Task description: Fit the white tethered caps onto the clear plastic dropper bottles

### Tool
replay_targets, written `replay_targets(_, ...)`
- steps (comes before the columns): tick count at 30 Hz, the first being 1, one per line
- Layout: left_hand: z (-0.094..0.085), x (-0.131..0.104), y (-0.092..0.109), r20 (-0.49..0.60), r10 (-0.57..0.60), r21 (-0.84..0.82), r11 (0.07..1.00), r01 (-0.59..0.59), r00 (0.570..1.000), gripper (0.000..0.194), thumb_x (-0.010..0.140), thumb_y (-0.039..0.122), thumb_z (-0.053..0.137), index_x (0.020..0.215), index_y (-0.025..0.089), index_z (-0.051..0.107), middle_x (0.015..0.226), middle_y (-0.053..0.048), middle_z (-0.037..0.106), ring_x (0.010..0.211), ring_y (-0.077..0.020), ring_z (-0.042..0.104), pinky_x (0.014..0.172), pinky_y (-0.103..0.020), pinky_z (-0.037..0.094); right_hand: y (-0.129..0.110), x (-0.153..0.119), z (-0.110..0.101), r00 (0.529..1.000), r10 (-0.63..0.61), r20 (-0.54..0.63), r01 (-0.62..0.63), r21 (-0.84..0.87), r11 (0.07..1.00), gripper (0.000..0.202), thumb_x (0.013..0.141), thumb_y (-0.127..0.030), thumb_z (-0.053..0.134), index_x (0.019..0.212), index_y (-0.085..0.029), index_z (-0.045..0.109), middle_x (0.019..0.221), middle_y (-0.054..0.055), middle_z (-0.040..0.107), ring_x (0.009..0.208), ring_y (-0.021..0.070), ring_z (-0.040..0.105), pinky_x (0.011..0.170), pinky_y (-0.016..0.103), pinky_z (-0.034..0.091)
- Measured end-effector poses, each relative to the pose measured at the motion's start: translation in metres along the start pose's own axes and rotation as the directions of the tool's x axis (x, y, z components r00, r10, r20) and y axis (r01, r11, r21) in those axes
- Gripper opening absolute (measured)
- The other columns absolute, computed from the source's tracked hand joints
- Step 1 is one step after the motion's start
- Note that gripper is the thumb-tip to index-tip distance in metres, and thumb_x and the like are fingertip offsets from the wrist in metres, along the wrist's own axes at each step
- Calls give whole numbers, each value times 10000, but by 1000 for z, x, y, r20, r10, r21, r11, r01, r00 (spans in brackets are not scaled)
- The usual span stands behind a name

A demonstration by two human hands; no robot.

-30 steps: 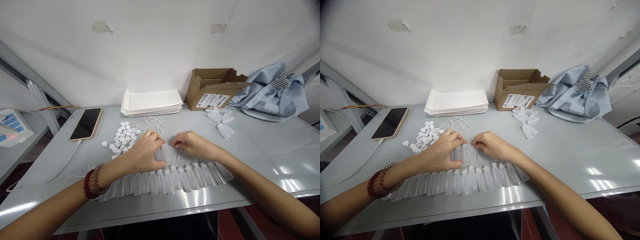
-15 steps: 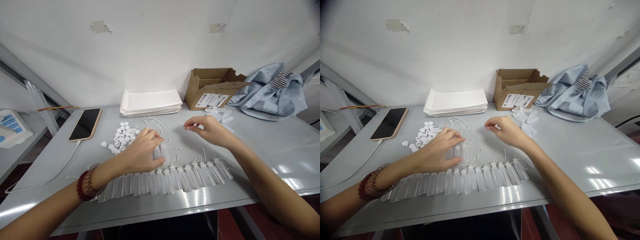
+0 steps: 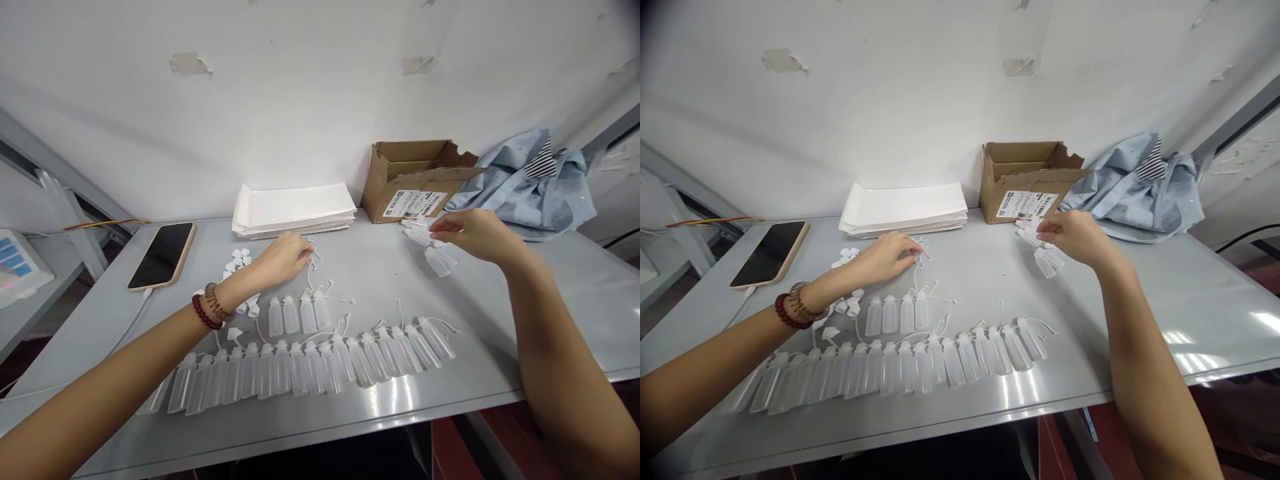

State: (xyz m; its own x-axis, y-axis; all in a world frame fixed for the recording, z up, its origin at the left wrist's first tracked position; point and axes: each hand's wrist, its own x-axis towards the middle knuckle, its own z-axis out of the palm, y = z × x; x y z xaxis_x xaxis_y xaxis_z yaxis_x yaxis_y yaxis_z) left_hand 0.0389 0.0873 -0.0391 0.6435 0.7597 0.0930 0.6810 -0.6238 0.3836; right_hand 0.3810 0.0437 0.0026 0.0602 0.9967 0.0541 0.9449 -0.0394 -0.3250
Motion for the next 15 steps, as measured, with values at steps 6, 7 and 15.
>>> replay_targets(6,5,7,0,24,-44,-54,998,45,999,202,758,118,511,720,154,706,825,-93,690,824,-240,616,777,-356,445,4,-8,-3,980,102,172,-67,-196,978,150,764,-304,631,709,-165,643,725,76,654,650,174,541,601,314,358)
replay_targets(7,4,7,0,19,-58,-76,995,59,998,190,745,118,521,693,159,699,808,-85,690,808,-233,615,770,-349,445,4,-9,-2,974,126,186,-81,-233,969,157,750,-305,646,676,-168,628,687,70,637,627,174,527,582,315,341)
replay_targets(15,-24,-2,3,-37,-366,-408,855,320,930,70,706,214,628,716,159,670,643,-41,666,634,-190,623,640,-323,490,-6,-6,15,947,238,217,-134,-404,905,146,686,-276,650,612,-173,577,698,82,590,650,220,537,541,300,314)
